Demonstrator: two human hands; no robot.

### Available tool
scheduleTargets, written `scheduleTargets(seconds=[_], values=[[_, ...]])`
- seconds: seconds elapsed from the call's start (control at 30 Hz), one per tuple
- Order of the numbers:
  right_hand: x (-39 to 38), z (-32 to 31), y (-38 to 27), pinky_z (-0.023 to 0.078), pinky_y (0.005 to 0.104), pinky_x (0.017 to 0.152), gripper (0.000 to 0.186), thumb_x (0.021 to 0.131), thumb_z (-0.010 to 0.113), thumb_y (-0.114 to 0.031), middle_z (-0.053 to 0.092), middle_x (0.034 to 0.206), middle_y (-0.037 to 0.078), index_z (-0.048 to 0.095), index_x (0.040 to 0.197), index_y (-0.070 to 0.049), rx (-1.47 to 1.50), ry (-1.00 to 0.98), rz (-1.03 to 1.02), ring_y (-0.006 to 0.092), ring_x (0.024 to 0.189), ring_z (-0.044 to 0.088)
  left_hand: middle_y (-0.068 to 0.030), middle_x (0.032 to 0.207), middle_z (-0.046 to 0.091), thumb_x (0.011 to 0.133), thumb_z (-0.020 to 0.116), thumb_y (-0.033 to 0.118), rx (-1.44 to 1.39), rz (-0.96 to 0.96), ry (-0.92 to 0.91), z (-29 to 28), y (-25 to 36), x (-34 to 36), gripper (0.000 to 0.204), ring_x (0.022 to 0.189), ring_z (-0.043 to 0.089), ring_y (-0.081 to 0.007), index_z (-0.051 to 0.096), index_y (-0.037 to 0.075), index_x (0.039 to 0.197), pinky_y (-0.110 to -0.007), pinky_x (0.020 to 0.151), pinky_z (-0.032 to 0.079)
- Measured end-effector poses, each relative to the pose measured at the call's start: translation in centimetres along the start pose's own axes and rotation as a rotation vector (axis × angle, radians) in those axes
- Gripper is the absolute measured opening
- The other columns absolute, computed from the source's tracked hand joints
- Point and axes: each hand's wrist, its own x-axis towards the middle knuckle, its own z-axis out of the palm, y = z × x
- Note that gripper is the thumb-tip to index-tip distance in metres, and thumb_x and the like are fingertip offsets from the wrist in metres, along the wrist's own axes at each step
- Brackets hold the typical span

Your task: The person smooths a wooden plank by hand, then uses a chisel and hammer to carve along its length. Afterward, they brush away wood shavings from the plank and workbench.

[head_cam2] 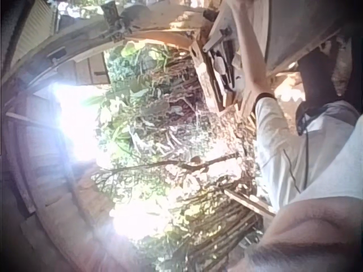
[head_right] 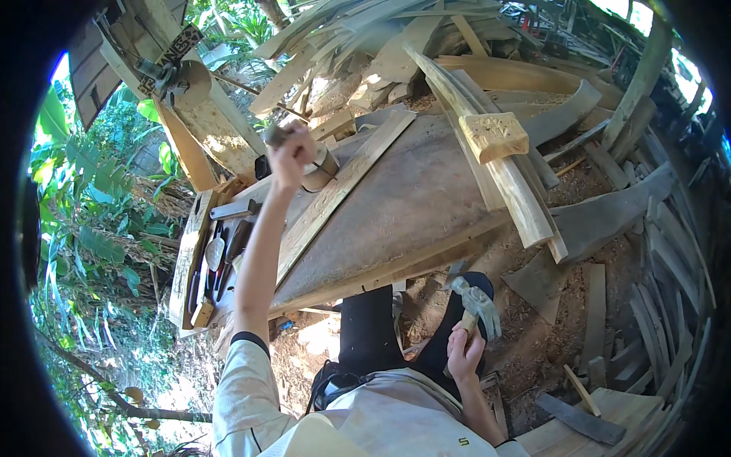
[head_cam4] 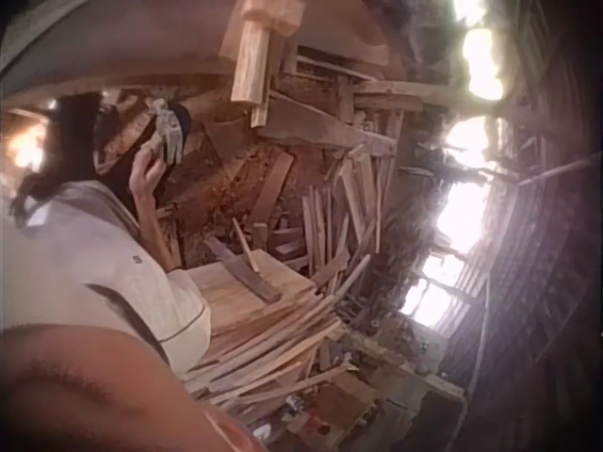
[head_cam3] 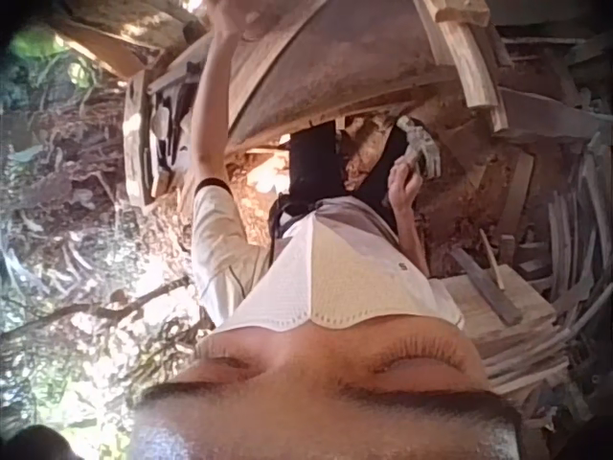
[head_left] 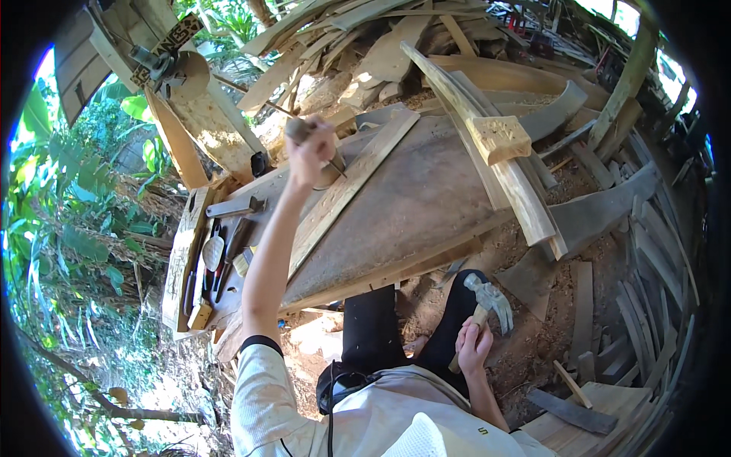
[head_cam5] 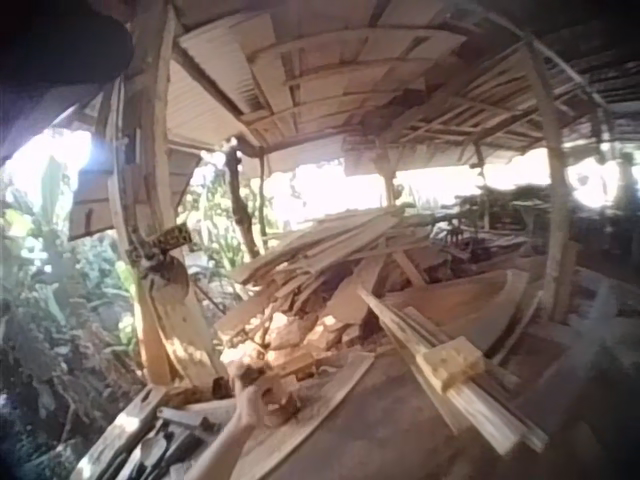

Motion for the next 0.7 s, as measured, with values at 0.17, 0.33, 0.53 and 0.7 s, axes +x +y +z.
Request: scheduleTargets(seconds=[0.17,0.33,0.53,0.7], values=[[-0.3,-0.8,-0.5,0.031,0.0209,0.037,0.023,0.109,0.045,-0.027,0.043,0.063,-0.003,0.050,0.102,-0.007,0.026,0.025,0.039,0.0042,0.042,0.037,-0.0009,0.066,0.059,0.094,0.065,0.017,0.431,-0.241,-0.215,1.3,5.0,1.0,0.016,0.057,0.051,-0.0089,0.066,0.002,0.087,-0.027,0.053,0.039],[-0.2,-0.6,-0.4,0.032,0.0211,0.037,0.024,0.109,0.044,-0.028,0.043,0.063,-0.002,0.050,0.103,-0.006,0.035,0.010,0.035,0.0044,0.043,0.037,-0.0129,0.087,0.073,0.091,0.068,0.026,1.254,-0.449,-0.579,-1.3,0.5,-2.7,0.026,0.075,0.066,-0.0231,0.069,0.002,0.099,-0.039,0.070,0.051],[-0.5,-1.6,-0.3,0.032,0.0215,0.037,0.027,0.110,0.043,-0.031,0.042,0.062,-0.002,0.050,0.102,-0.006,0.039,0.033,0.032,0.0045,0.042,0.038,-0.0260,0.087,0.068,0.090,0.069,0.040,1.230,-0.326,-0.548,-2.2,-4.0,-6.6,0.041,0.082,0.064,-0.0429,0.067,0.000,0.097,-0.048,0.076,0.049],[-0.5,-1.9,-0.3,0.031,0.0216,0.036,0.029,0.109,0.045,-0.032,0.043,0.061,-0.002,0.051,0.101,-0.006,0.038,0.040,0.032,0.0044,0.041,0.039,-0.0274,0.101,0.069,0.091,0.068,0.039,1.252,-0.400,-0.548,-1.4,-4.0,-7.2,0.047,0.097,0.066,-0.0443,0.065,0.002,0.121,-0.048,0.088,0.051]])
